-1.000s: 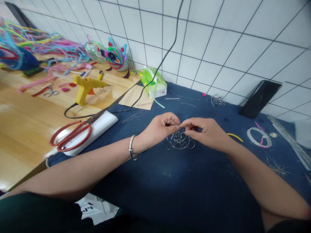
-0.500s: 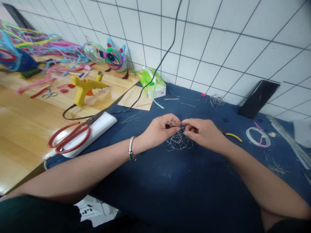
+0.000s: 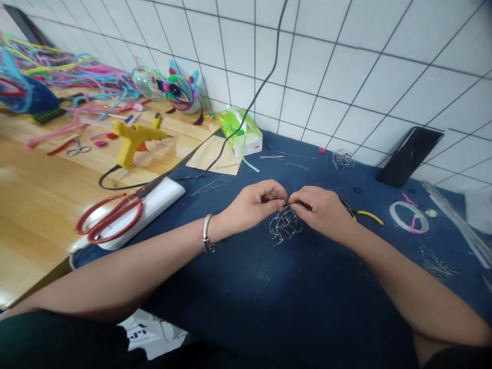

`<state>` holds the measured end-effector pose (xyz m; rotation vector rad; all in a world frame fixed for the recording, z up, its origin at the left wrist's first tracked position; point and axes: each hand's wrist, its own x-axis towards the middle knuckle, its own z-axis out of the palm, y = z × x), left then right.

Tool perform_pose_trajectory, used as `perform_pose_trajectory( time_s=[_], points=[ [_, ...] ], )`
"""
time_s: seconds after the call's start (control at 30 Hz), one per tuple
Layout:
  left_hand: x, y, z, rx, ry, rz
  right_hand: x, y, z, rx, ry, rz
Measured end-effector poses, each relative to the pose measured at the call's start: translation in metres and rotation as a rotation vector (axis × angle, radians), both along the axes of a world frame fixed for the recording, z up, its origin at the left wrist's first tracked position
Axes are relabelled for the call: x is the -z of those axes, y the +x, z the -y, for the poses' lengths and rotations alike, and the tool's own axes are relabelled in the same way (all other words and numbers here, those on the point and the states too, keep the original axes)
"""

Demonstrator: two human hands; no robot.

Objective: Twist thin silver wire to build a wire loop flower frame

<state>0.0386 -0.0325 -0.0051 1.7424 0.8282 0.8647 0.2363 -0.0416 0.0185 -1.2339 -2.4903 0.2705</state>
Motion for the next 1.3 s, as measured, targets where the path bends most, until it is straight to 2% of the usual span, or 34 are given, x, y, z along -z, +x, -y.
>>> perform_pose_trajectory(
  time_s=[0.07, 0.17, 0.37, 0.53, 0.6, 0.7, 0.83, 1.0, 1.1, 1.2, 1.3],
  points=[
    [0.001, -0.001, -0.002, -0.007, -0.005, -0.029, 0.0, 0.0, 0.0, -0.007, 0.002, -0.002],
    [0.001, -0.003, -0.006, -0.02, 0.08, -0.13, -0.001, -0.001, 0.001, -0.012, 0.012, -0.017],
    [0.0, -0.005, -0.008, 0.068, 0.253, -0.242, -0.001, -0.002, 0.002, -0.023, 0.017, -0.032],
    [-0.002, -0.006, -0.005, 0.03, 0.408, -0.313, 0.001, 0.001, 0.0, -0.049, 0.036, -0.032],
    [-0.004, -0.007, -0.005, 0.008, 0.416, -0.313, 0.001, 0.002, 0.0, -0.074, 0.044, -0.022],
    [-0.006, -0.008, -0.004, 0.013, 0.323, -0.215, -0.004, 0.002, 0.003, -0.083, 0.02, -0.04],
    [-0.004, -0.005, 0.0, 0.028, 0.129, 0.03, -0.013, -0.003, 0.01, 0.005, -0.156, -0.184],
    [0.0, -0.001, 0.006, 0.035, -0.226, 0.299, -0.015, -0.003, 0.009, 0.051, -0.332, -0.363],
    [-0.001, 0.0, 0.006, 0.092, -0.349, 0.341, -0.013, -0.001, 0.006, 0.042, -0.373, -0.406],
    [-0.002, 0.0, 0.002, 0.107, -0.393, 0.33, -0.013, 0.001, 0.005, 0.049, -0.394, -0.407],
    [-0.001, -0.001, -0.002, 0.13, -0.4, 0.314, -0.016, 0.004, 0.005, 0.069, -0.338, -0.411]
  ],
)
